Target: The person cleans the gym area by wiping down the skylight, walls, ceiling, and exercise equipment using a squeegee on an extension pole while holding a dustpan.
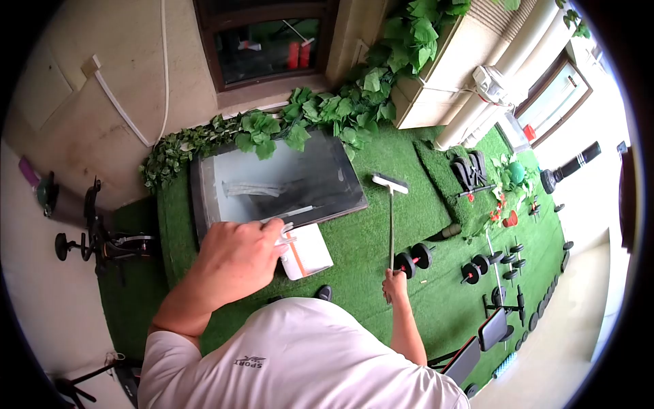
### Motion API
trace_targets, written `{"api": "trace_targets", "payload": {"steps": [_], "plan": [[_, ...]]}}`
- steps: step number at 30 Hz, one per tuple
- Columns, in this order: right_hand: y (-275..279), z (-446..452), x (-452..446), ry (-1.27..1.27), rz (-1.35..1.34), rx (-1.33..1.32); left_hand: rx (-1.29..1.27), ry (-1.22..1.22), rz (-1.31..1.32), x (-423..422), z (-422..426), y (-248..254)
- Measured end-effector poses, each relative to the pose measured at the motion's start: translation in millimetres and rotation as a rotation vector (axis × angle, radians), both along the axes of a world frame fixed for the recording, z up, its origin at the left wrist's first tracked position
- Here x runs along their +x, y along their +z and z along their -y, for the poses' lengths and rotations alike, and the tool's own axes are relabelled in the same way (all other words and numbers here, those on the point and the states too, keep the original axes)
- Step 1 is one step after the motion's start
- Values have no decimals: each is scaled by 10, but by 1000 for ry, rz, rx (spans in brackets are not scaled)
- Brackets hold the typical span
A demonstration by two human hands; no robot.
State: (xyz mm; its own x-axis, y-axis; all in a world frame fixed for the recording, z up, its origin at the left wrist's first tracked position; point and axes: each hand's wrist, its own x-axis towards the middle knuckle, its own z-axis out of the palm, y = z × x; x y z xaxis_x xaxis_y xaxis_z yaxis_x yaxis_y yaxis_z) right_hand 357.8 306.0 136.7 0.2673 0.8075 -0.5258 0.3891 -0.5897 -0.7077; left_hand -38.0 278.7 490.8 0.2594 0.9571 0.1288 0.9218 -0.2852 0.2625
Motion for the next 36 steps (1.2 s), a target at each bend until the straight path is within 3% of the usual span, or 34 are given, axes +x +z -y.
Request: {"api": "trace_targets", "payload": {"steps": [2, 5, 11, 15, 23, 29, 32, 33, 36], "plan": [[-31, 48, -90, -174, -142, -21, 8, -18, 7, -82, -14, -28], [108, 192, -315, -226, -250, 4, 30, -80, 14, -196, -61, -175], [467, 238, -710, -134, -297, 118, 114, -148, 19, -388, -219, -375], [1164, 190, -1076, -74, -309, 162, 164, -197, 58, -487, -326, -361], [2079, -481, -1084, 91, -230, 582, 76, -159, 136, -559, -467, -365], [2869, -1054, -905, 176, -365, 1043, 13, -145, 117, -484, -557, -325], [3290, -1240, -908, 273, -494, 1021, -65, -124, 63, -410, -605, -299], [3374, -1259, -936, 264, -584, 990, -64, -121, 65, -393, -609, -303], [3218, -1728, -605, 233, -440, 1195, -77, -93, 59, -369, -659, -341]]}}
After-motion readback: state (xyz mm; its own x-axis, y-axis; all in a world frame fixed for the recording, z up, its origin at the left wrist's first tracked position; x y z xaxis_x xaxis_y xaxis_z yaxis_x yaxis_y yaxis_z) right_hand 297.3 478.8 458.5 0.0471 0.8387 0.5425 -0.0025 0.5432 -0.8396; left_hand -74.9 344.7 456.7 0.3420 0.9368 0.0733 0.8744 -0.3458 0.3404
